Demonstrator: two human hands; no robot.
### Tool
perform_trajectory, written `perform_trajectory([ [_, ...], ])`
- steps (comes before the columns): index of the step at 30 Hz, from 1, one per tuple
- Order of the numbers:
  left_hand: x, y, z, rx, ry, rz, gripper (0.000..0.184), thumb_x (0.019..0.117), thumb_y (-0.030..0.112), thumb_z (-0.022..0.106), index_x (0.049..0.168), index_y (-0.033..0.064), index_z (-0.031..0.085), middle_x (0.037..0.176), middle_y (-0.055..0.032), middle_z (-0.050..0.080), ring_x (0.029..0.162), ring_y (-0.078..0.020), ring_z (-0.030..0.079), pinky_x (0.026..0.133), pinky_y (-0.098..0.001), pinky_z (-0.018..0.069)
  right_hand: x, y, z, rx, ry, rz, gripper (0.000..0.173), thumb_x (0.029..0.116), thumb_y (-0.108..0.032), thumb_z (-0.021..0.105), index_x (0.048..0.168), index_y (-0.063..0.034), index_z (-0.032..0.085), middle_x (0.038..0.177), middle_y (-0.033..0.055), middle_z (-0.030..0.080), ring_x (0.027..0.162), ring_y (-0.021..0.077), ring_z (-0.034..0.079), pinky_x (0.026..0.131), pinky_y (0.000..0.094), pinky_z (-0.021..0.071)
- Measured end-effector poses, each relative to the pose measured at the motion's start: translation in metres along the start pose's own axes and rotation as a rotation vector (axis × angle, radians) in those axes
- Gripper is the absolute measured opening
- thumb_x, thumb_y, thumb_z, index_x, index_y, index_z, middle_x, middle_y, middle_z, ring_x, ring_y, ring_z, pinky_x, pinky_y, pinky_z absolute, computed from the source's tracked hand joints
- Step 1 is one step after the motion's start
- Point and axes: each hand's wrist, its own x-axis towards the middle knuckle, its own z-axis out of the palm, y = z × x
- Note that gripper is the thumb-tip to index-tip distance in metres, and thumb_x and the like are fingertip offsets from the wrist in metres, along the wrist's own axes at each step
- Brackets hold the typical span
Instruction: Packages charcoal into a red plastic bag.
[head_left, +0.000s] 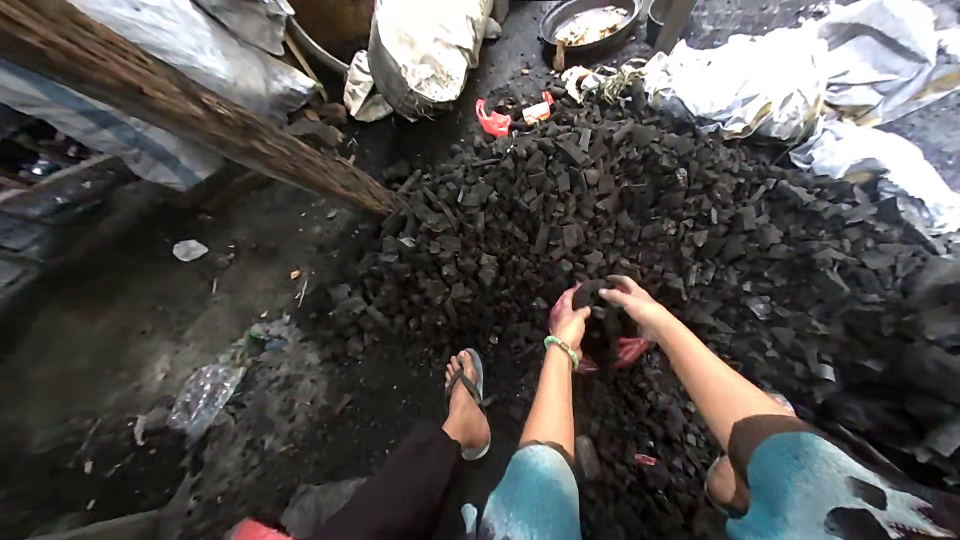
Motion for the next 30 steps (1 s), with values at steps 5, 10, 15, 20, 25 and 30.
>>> perform_trajectory([
  [5, -0.025, -0.019, 0.006, 0.490, -0.072, -0.107, 0.051, 0.1038, 0.006, 0.051, 0.153, 0.0141, 0.043, 0.167, -0.0272, 0.010, 0.147, -0.0473, 0.030, 0.111, -0.0624, 0.0357, -0.013, 0.023, -0.006, -0.382, -0.143, -0.114, 0.054, 0.1043, -0.015, 0.059, 0.155, -0.0106, 0.042, 0.158, 0.0206, 0.043, 0.145, 0.0375, 0.042, 0.117, 0.0585, 0.0337],
  [10, -0.057, 0.007, -0.008, 1.071, -0.083, -0.196, 0.055, 0.1027, 0.006, 0.050, 0.157, 0.0110, 0.041, 0.171, -0.0181, -0.003, 0.141, -0.0440, 0.044, 0.108, -0.0556, 0.0449, -0.040, 0.018, -0.009, -0.894, -0.216, -0.150, 0.048, 0.1052, -0.020, 0.056, 0.152, -0.0125, 0.049, 0.158, 0.0235, 0.042, 0.143, 0.0421, 0.044, 0.116, 0.0614, 0.0349],
  [15, -0.084, 0.013, -0.022, 1.313, -0.017, -0.221, 0.035, 0.1000, 0.015, 0.062, 0.130, -0.0029, 0.063, 0.150, -0.0257, 0.046, 0.126, -0.0417, 0.058, 0.102, -0.0557, 0.0501, -0.073, 0.025, 0.004, -1.264, -0.379, -0.128, 0.050, 0.1082, -0.030, 0.050, 0.156, -0.0156, 0.045, 0.164, 0.0161, 0.035, 0.140, 0.0413, 0.048, 0.112, 0.0621, 0.0395],
  [20, -0.114, 0.035, -0.016, 1.482, 0.080, -0.110, 0.050, 0.0937, 0.019, 0.073, 0.140, 0.0088, 0.059, 0.150, -0.0285, 0.045, 0.130, -0.0490, 0.051, 0.100, -0.0641, 0.0463, -0.099, 0.015, -0.002, -1.060, -0.194, -0.175, 0.056, 0.1070, -0.035, 0.053, 0.154, -0.0067, 0.044, 0.150, 0.0272, 0.049, 0.133, 0.0464, 0.053, 0.109, 0.0638, 0.0413],
  [25, -0.163, 0.059, -0.016, 1.354, 0.123, 0.033, 0.059, 0.0940, 0.023, 0.073, 0.150, 0.0239, 0.052, 0.136, -0.0229, 0.062, 0.128, -0.0457, 0.057, 0.098, -0.0654, 0.0480, -0.119, -0.002, -0.021, -0.979, -0.052, -0.228, 0.057, 0.1057, -0.029, 0.057, 0.153, -0.0020, 0.042, 0.147, 0.0309, 0.050, 0.131, 0.0492, 0.054, 0.108, 0.0663, 0.0416],
  [30, -0.192, 0.076, -0.045, 0.745, 0.007, 0.317, 0.045, 0.0965, 0.000, 0.062, 0.141, 0.0011, 0.055, 0.124, -0.0309, 0.064, 0.108, -0.0432, 0.066, 0.090, -0.0573, 0.0540, -0.148, -0.004, -0.039, -0.926, 0.000, -0.280, 0.062, 0.1021, -0.028, 0.063, 0.153, -0.0011, 0.041, 0.143, 0.0337, 0.052, 0.129, 0.0529, 0.053, 0.105, 0.0713, 0.0396],
])
